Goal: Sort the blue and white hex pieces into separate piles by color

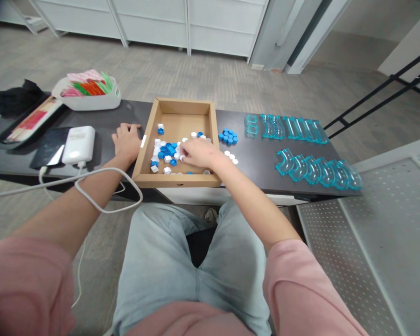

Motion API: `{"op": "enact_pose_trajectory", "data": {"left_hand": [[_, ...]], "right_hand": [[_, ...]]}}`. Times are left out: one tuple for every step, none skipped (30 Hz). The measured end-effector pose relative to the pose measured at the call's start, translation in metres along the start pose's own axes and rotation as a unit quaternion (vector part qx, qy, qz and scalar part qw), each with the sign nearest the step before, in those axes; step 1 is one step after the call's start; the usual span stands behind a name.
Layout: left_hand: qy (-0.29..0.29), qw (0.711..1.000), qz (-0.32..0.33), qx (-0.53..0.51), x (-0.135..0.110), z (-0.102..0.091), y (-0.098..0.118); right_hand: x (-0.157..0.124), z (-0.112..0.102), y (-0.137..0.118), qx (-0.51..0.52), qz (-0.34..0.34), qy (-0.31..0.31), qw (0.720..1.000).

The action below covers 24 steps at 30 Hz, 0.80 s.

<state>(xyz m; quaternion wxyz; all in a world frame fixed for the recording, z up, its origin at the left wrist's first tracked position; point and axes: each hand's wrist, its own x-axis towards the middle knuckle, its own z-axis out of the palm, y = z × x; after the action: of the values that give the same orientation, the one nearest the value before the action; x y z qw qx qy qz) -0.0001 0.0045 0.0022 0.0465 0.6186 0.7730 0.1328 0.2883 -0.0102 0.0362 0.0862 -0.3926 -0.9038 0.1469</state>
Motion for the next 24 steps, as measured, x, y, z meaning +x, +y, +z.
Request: {"op": "enact_pose_trajectory", "data": {"left_hand": [[-0.001, 1.000, -0.001, 0.002, 0.000, -0.001, 0.000], [-0.002, 1.000, -0.002, 0.005, -0.001, -0.001, 0.001], [-0.003, 1.000, -0.003, 0.007, -0.001, -0.002, 0.001], [-0.005, 1.000, -0.003, 0.010, -0.002, -0.002, 0.001], [-0.006, 1.000, -0.004, 0.011, -0.002, -0.002, 0.002], [-0.007, 1.000, -0.004, 0.012, -0.002, -0.002, 0.002], [-0.007, 1.000, -0.004, 0.011, -0.002, -0.002, 0.002], [-0.006, 1.000, -0.004, 0.011, -0.002, -0.002, 0.001], [-0.005, 1.000, -0.004, 0.009, -0.002, -0.001, 0.001], [-0.004, 1.000, -0.004, 0.008, -0.001, -0.001, 0.001], [-0.003, 1.000, -0.003, 0.008, -0.001, -0.001, 0.000], [-0.004, 1.000, -0.004, 0.008, -0.001, -0.001, 0.000], [-0.007, 1.000, -0.003, 0.008, -0.001, -0.002, 0.000], [-0.012, 1.000, -0.003, 0.009, -0.001, -0.002, 0.000], [-0.019, 1.000, -0.003, 0.010, -0.001, -0.003, 0.000], [-0.025, 1.000, -0.004, 0.012, -0.001, -0.004, 0.000], [-0.028, 0.999, -0.006, 0.013, -0.001, -0.006, 0.000], [-0.031, 0.999, -0.008, 0.014, -0.001, -0.006, 0.000], [-0.032, 0.999, -0.010, 0.015, -0.001, -0.007, 0.000], [-0.032, 0.999, -0.011, 0.016, -0.001, -0.007, 0.000], [-0.031, 0.999, -0.011, 0.016, 0.000, -0.007, 0.000], [-0.029, 0.999, -0.009, 0.017, 0.000, -0.007, 0.000], [-0.028, 0.999, -0.007, 0.018, 0.000, -0.007, -0.001], [-0.025, 0.999, -0.005, 0.020, 0.000, -0.007, -0.001]], "right_hand": [[-0.009, -0.003, 0.007, 0.047, 0.004, 0.026, 0.999], [-0.021, -0.007, 0.016, 0.092, 0.013, 0.060, 0.994], [-0.035, -0.011, 0.026, 0.130, 0.027, 0.107, 0.985], [-0.051, -0.014, 0.039, 0.155, 0.053, 0.165, 0.973], [-0.068, -0.016, 0.052, 0.176, 0.079, 0.217, 0.957], [-0.086, -0.016, 0.066, 0.195, 0.102, 0.256, 0.941], [-0.103, -0.013, 0.080, 0.212, 0.120, 0.284, 0.928], [-0.119, -0.009, 0.093, 0.223, 0.135, 0.300, 0.918], [-0.133, -0.003, 0.105, 0.226, 0.150, 0.311, 0.911], [-0.145, 0.004, 0.115, 0.223, 0.165, 0.318, 0.907], [-0.155, 0.012, 0.122, 0.216, 0.180, 0.323, 0.904], [-0.163, 0.019, 0.127, 0.206, 0.192, 0.329, 0.901], [-0.168, 0.026, 0.130, 0.196, 0.202, 0.335, 0.899], [-0.171, 0.031, 0.131, 0.187, 0.207, 0.342, 0.897], [-0.172, 0.035, 0.131, 0.182, 0.209, 0.348, 0.896], [-0.172, 0.037, 0.129, 0.181, 0.207, 0.352, 0.895], [-0.172, 0.038, 0.127, 0.182, 0.202, 0.352, 0.896], [-0.170, 0.038, 0.125, 0.185, 0.196, 0.349, 0.897], [-0.169, 0.037, 0.123, 0.188, 0.190, 0.345, 0.900], [-0.168, 0.036, 0.121, 0.191, 0.184, 0.340, 0.902], [-0.167, 0.036, 0.120, 0.193, 0.178, 0.336, 0.904], [-0.166, 0.035, 0.119, 0.195, 0.175, 0.334, 0.905], [-0.166, 0.034, 0.119, 0.196, 0.173, 0.334, 0.906], [-0.166, 0.034, 0.119, 0.198, 0.172, 0.334, 0.905]]}}
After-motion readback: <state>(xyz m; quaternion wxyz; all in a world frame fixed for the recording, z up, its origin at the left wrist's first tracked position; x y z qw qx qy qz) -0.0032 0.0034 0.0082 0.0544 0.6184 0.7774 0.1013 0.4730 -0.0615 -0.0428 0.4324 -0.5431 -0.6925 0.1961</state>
